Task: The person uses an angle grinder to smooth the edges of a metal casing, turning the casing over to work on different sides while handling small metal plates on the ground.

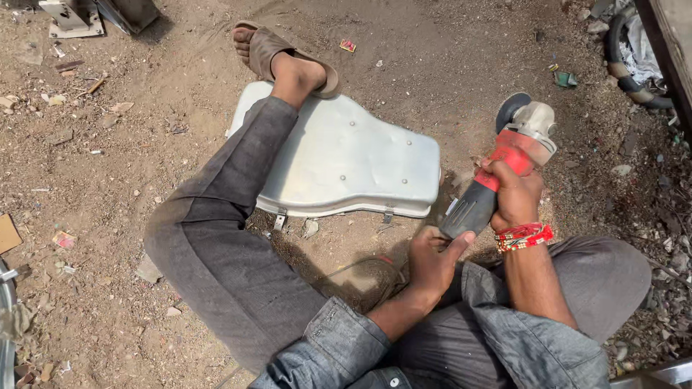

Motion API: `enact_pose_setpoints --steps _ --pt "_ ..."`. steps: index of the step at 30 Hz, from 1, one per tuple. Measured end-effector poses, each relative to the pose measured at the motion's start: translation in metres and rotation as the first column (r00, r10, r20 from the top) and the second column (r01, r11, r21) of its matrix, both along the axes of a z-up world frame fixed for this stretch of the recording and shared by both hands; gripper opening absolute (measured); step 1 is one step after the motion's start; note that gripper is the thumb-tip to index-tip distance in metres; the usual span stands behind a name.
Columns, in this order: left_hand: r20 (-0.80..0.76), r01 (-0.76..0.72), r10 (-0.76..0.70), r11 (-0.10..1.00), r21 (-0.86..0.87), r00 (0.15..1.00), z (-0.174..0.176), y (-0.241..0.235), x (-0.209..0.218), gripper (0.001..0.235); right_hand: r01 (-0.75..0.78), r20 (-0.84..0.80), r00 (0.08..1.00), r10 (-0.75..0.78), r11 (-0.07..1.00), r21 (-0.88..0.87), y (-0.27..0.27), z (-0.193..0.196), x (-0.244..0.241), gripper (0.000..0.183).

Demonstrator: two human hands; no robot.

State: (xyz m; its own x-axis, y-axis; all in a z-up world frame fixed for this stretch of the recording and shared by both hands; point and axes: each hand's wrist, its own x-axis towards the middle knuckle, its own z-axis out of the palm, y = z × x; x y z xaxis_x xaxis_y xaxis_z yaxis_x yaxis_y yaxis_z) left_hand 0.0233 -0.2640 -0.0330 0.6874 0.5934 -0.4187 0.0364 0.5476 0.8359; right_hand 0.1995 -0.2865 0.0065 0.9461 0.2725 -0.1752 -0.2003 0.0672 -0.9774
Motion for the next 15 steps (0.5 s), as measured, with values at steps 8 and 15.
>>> enact_pose_setpoints --steps 8,15 --pt "-0.248 0.136 -0.139 0.990 -0.028 0.959 -0.058 -0.006 -0.028 0.039 0.041 -0.143 0.986 -0.087 0.956 -0.292 -0.005 -0.081 -0.027 0.027" --pt "-0.111 0.564 -0.557 0.779 0.275 0.823 -0.084 0.041 -0.003 0.097 -0.152 -0.292 0.956 0.014 0.876 -0.458 -0.002 -0.094 -0.054 0.030"
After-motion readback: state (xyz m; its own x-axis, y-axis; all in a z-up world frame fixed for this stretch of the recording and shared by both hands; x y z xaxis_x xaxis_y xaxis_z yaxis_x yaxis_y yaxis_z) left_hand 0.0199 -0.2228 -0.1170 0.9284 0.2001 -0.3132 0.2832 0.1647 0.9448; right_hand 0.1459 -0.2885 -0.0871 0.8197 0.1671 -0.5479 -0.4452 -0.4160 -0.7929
